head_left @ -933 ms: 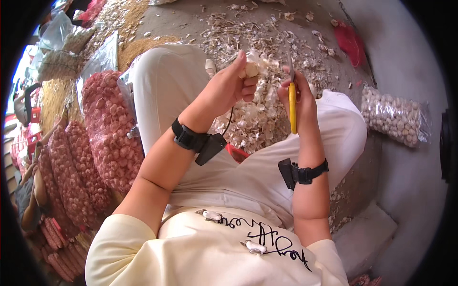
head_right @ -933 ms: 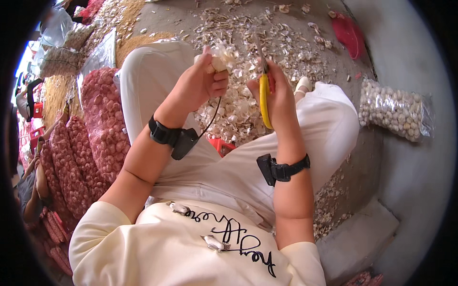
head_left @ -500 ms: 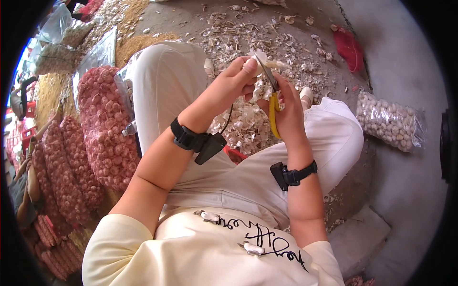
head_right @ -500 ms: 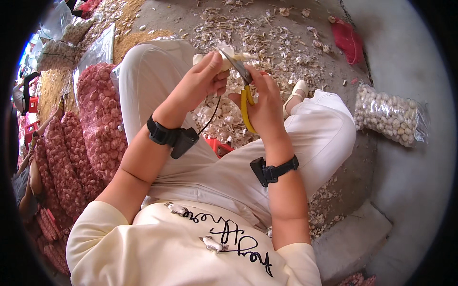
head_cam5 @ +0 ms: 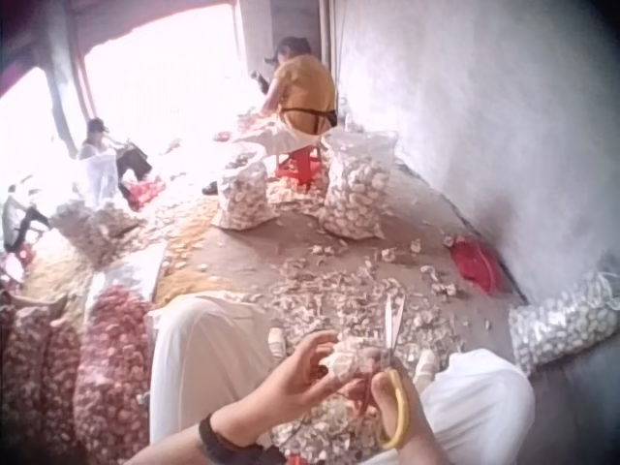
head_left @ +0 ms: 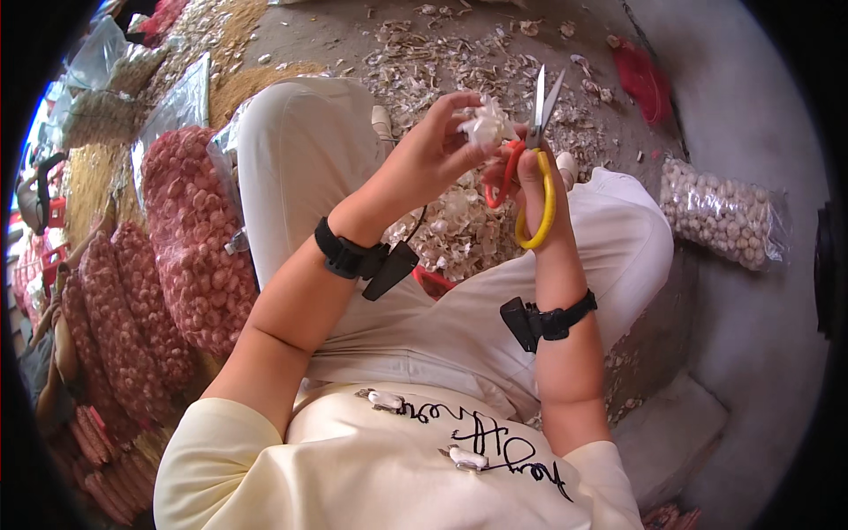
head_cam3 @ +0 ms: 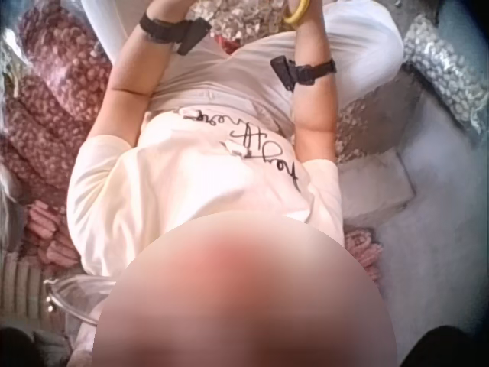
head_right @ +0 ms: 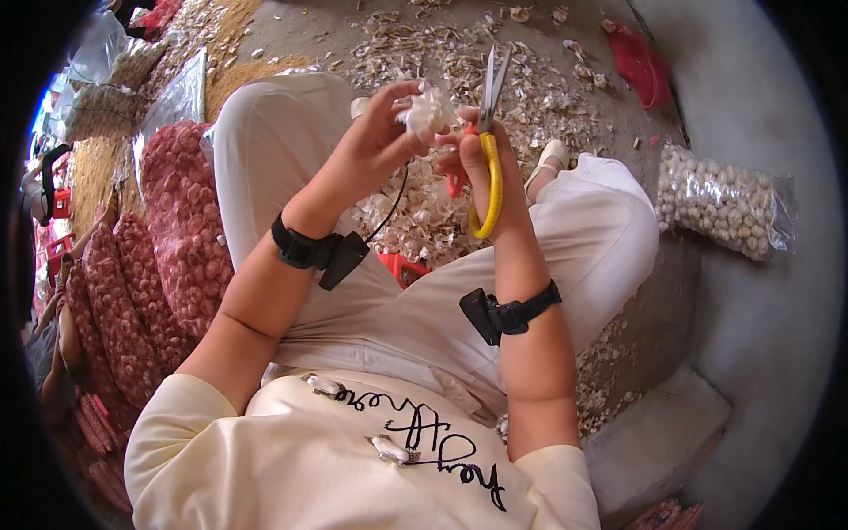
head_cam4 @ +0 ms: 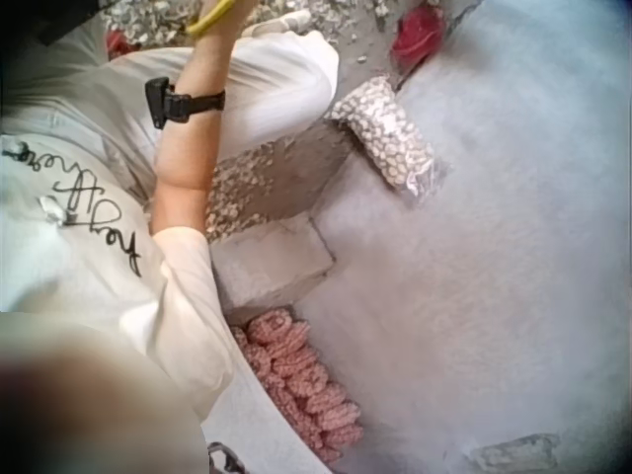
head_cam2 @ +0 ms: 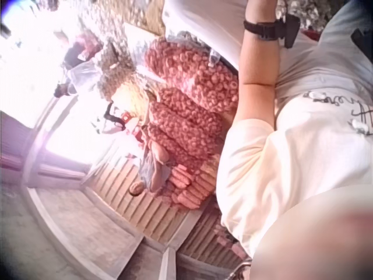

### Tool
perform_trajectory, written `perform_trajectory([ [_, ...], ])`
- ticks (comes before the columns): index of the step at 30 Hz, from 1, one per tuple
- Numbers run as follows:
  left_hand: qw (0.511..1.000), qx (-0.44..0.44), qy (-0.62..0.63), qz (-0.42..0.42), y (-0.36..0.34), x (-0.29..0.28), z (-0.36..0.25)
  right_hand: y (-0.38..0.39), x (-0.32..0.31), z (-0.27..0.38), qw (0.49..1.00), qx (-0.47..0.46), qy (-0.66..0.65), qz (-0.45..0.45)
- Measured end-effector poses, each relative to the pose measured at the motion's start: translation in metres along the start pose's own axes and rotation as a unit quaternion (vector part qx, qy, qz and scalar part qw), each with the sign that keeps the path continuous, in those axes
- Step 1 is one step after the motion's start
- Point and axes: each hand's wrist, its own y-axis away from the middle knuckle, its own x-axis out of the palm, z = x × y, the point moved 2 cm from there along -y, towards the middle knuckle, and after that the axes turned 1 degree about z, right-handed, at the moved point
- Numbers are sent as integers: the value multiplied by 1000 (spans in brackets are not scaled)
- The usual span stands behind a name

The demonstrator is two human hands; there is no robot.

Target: Trimming the stems and roots off of garlic bulbs using scissors.

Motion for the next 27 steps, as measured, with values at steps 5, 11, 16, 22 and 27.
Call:
perform_trajectory([
  [5,999,11,15,-31,2,16,-4,2,16,14,993,-12,-113,21],
  [11,944,124,-293,-87,1,10,-25,2,14,10,993,-18,-120,2],
  [16,921,211,-326,-29,-2,1,-19,2,14,11,995,-12,-96,36],
  [22,991,-78,16,-104,0,-5,-13,6,18,14,997,0,-66,51],
  [27,983,-54,5,-174,-5,-31,9,2,14,17,973,-9,-209,100],
])
